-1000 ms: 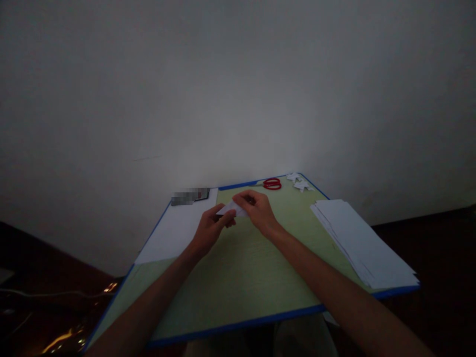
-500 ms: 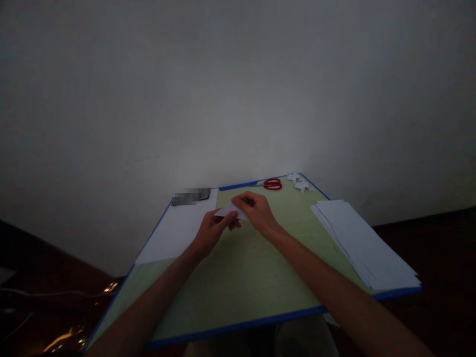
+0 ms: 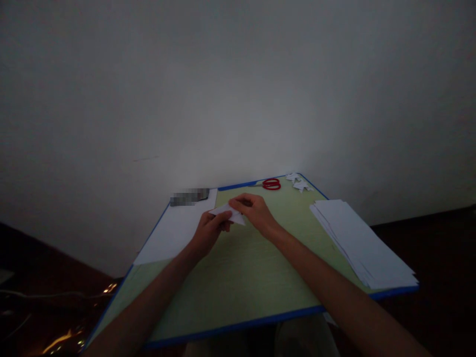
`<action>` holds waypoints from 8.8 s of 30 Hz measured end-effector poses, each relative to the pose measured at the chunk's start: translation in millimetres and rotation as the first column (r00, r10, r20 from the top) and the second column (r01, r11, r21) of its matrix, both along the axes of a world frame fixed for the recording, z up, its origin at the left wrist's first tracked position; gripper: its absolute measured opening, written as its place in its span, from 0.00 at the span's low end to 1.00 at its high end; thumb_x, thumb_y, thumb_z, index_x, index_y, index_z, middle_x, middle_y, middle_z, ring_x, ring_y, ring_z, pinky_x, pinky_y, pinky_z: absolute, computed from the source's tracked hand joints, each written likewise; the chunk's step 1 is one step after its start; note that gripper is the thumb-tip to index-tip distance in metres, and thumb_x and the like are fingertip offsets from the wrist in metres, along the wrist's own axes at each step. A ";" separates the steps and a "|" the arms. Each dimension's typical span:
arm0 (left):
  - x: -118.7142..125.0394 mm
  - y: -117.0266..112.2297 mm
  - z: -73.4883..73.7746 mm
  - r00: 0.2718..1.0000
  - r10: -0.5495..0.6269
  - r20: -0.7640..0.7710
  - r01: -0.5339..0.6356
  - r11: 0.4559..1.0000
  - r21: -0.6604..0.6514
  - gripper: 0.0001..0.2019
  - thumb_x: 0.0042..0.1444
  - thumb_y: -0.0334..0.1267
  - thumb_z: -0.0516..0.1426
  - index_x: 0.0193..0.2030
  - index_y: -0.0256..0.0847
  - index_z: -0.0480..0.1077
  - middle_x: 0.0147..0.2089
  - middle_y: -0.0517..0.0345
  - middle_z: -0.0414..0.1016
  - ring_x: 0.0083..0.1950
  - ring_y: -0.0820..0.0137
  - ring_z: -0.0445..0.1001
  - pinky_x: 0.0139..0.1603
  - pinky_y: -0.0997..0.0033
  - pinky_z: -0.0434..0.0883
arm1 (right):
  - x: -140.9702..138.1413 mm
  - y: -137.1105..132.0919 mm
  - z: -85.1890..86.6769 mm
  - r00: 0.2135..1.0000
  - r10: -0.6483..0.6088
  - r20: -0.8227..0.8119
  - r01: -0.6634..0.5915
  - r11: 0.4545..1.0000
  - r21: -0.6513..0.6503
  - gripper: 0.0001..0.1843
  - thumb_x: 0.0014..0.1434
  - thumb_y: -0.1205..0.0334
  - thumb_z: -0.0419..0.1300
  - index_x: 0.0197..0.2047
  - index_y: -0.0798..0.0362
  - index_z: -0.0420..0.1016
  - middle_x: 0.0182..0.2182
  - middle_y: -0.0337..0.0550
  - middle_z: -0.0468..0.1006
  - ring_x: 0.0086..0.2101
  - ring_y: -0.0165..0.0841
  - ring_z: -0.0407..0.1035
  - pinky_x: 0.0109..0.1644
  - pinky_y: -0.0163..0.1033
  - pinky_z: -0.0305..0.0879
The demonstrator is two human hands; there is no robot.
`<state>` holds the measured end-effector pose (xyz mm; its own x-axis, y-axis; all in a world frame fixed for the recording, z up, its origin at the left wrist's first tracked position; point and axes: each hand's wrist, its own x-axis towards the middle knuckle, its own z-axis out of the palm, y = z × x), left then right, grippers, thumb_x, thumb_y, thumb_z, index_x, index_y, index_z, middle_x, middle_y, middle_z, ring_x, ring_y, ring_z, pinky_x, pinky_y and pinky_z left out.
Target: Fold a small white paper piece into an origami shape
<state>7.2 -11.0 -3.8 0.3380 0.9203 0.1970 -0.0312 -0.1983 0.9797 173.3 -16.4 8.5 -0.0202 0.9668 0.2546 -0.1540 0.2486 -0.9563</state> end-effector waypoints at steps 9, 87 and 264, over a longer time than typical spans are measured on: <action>-2.2 -3.4 6.0 0.996 -0.086 -0.006 0.086 0.996 0.029 0.16 0.58 0.47 0.62 0.28 0.35 0.76 0.22 0.59 0.71 0.25 0.75 0.64 0.29 0.73 0.59 | 2.3 -2.6 8.0 0.999 0.041 0.023 -0.042 0.999 0.016 0.16 0.49 0.49 0.70 0.32 0.55 0.80 0.28 0.39 0.79 0.29 0.30 0.69 0.35 0.37 0.64; 0.0 6.3 0.3 0.989 0.095 0.110 -0.077 0.984 -0.160 0.17 0.47 0.45 0.69 0.38 0.34 0.79 0.33 0.50 0.79 0.32 0.70 0.74 0.36 0.69 0.71 | 2.0 13.0 -11.4 0.997 -0.053 0.062 0.049 0.997 0.054 0.16 0.47 0.53 0.71 0.37 0.54 0.81 0.36 0.46 0.84 0.36 0.37 0.77 0.48 0.45 0.72; -2.1 3.3 -1.1 0.935 0.334 -0.119 -0.286 0.908 0.305 0.15 0.63 0.49 0.55 0.32 0.39 0.67 0.26 0.62 0.68 0.27 0.74 0.66 0.27 0.75 0.65 | -20.5 -1.0 -15.9 0.916 -0.163 0.366 0.077 0.968 0.239 0.20 0.62 0.46 0.59 0.28 0.54 0.71 0.22 0.37 0.70 0.25 0.29 0.62 0.30 0.35 0.56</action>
